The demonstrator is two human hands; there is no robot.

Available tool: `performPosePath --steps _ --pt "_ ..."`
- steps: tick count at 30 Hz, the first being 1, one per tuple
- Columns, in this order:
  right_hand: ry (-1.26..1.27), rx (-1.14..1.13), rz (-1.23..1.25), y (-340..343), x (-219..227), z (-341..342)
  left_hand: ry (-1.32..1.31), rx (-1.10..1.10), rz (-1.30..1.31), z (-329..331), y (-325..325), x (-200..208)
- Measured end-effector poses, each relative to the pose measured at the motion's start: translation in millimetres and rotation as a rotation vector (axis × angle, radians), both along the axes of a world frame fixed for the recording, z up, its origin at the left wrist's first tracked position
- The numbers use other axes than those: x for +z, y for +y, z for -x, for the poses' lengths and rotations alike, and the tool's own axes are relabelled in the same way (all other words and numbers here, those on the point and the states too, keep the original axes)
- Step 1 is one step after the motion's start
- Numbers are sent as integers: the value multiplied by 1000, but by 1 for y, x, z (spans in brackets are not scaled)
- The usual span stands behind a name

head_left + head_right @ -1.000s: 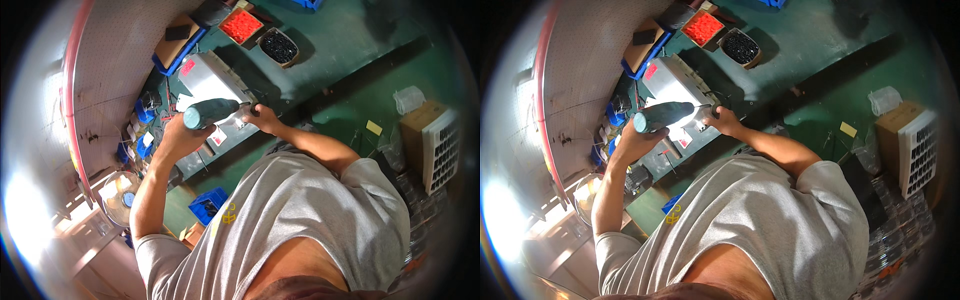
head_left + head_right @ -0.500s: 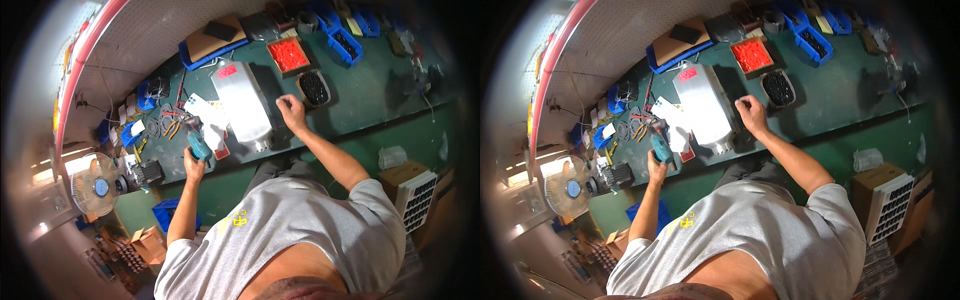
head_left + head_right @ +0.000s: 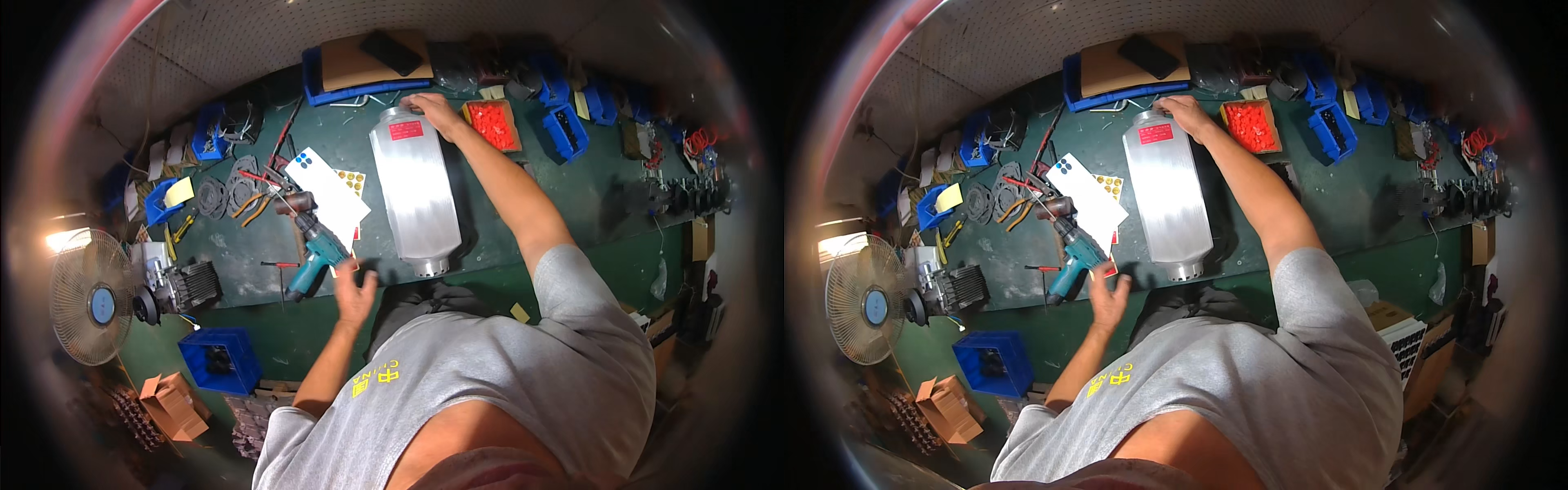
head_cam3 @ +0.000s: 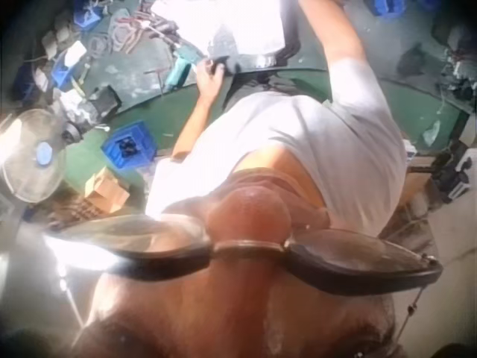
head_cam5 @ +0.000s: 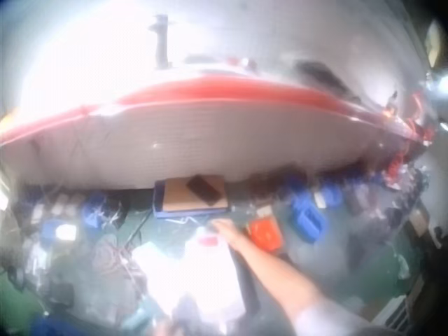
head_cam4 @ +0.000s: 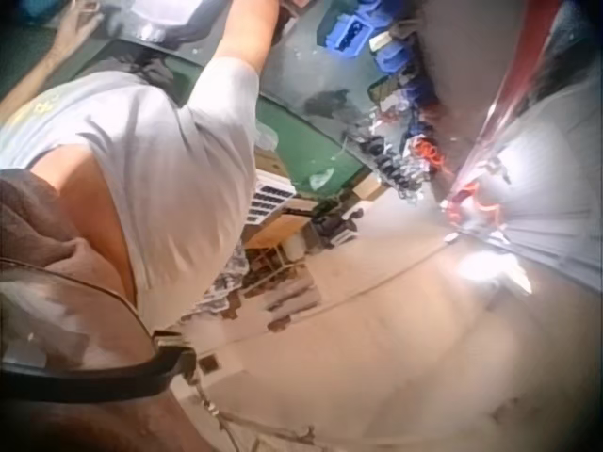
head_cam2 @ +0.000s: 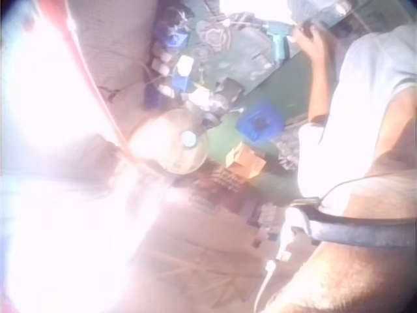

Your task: The person assembles a silver metal housing onto a motor unit on a workbench. They use a cordless drill to fasten screws, apply red and yellow stickers to the housing, and then place the completed unit among other similar units.

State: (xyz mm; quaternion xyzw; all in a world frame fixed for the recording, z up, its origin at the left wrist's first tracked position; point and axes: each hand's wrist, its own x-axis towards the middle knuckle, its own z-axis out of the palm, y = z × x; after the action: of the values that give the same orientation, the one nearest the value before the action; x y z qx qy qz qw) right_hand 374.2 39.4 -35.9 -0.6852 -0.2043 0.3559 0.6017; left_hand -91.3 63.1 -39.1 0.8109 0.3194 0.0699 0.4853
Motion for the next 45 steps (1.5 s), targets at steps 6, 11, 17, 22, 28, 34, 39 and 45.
performPosePath --steps 6,11,17,22,28,34,39,45 --pt "-2 18 70 17 17 3 -81 317 1766 -29 -101 -37" --pt "-82 16 112 4 30 7 -359 458 1679 -51 -136 -31" --pt "-414 107 178 -41 74 8 -292 394 1535 -32 -137 2" --pt "-584 120 218 -105 95 -2 -186 658 1553 -16 -167 51" --pt "-480 80 304 -200 105 -12 -25 539 1504 -18 -194 81" --pt "-319 -74 468 -314 105 -23 217 331 1472 -37 -181 89" --pt "-71 -369 311 -407 80 -11 424 43 1316 -80 -172 108" --pt "150 -717 182 -490 35 28 508 -279 1033 -130 -187 129"
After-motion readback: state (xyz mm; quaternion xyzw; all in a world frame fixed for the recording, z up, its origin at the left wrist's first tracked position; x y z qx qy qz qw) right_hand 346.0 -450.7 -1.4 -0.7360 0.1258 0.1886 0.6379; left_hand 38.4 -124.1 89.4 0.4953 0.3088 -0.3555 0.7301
